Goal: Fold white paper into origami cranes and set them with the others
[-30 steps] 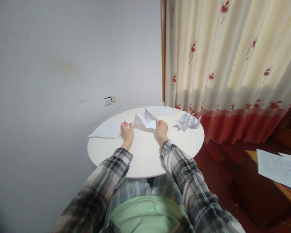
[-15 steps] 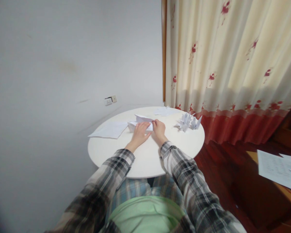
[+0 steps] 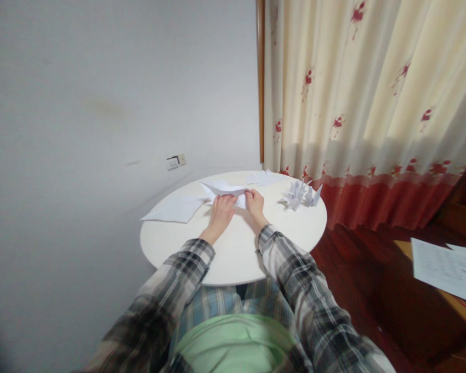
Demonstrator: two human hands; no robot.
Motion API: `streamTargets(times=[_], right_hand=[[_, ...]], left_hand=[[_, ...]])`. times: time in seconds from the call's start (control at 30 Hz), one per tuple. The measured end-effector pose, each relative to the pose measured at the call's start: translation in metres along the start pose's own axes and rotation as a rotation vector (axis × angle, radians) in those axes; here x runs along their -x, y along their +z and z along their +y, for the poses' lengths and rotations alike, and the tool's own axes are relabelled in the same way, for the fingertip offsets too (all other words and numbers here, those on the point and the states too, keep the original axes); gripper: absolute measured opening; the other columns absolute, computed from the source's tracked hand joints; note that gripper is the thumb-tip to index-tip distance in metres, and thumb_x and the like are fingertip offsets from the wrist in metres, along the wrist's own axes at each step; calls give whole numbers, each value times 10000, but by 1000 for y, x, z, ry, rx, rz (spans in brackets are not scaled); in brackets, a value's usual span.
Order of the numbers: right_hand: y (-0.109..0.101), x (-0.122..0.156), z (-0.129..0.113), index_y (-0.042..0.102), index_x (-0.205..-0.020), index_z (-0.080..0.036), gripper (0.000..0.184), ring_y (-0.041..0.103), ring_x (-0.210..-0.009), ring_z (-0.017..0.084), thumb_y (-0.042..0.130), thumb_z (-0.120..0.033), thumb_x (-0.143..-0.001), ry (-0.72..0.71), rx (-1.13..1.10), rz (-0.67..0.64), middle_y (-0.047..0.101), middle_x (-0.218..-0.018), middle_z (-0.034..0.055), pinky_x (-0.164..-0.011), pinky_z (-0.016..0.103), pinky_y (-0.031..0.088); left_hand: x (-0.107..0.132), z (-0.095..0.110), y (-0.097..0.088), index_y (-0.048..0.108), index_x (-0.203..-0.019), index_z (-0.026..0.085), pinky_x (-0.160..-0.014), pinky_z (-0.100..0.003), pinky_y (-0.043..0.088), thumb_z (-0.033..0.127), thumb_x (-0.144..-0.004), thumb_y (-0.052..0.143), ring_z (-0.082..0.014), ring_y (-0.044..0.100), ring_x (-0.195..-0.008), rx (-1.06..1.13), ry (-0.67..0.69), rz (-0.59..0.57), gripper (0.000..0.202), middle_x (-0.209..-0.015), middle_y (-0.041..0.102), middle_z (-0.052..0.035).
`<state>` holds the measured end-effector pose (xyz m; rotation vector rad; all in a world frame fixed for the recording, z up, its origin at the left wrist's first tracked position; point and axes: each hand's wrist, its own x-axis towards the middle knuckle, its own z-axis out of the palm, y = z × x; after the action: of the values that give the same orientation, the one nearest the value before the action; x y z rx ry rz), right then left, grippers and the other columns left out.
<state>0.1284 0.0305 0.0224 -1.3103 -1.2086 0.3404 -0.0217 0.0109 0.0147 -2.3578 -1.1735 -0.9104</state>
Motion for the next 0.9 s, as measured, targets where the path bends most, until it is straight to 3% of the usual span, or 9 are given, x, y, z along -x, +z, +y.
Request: streamTargets(times=[0.2,0.37,0.6,0.77,0.9], right_hand=[[3,-3,4,677,-745,-177,219,609,-771,190,512,-300,-822,37,-55,16,742,-822,53,-770,288,449],[3,-2,6,673,-748,-188,225,613,-788,193,506,-318,-826,10,-69,3,739,-820,47,-773,285,448],[2,0,2,645,-724,-182,212,594,-759,183,515,-319,-821,19,-62,-22,715,-785,40,-739,272,427],[1,-1,3,645,-734,-176,215,593,-765,182,513,-323,-818,56,-62,-5,721,-811,50,-733,269,412],[0,-3,6,600,-669,-182,263,552,-701,168,496,-350,-843,95,-43,20,679,-719,34,-658,264,360]], left_hand=[[-1,-7,8,612,-1308,185,-1194,-516,338,79,-906,415,-268,580,-1257,65,-80,45,461,-1299,684,-122],[-2,-9,10,643,-1292,194,-1073,-452,449,91,-912,420,-271,625,-1163,155,-156,53,452,-1251,715,-126],[-1,-11,9,672,-1249,154,-971,-424,473,112,-937,421,-286,650,-1068,119,-253,31,403,-1106,743,-146],[0,-14,9,685,-1218,139,-948,-418,475,115,-952,401,-280,648,-1063,109,-238,42,391,-1100,740,-137],[-1,-11,6,684,-1230,150,-947,-414,476,102,-955,382,-269,644,-1074,82,-241,38,410,-1119,739,-126]])
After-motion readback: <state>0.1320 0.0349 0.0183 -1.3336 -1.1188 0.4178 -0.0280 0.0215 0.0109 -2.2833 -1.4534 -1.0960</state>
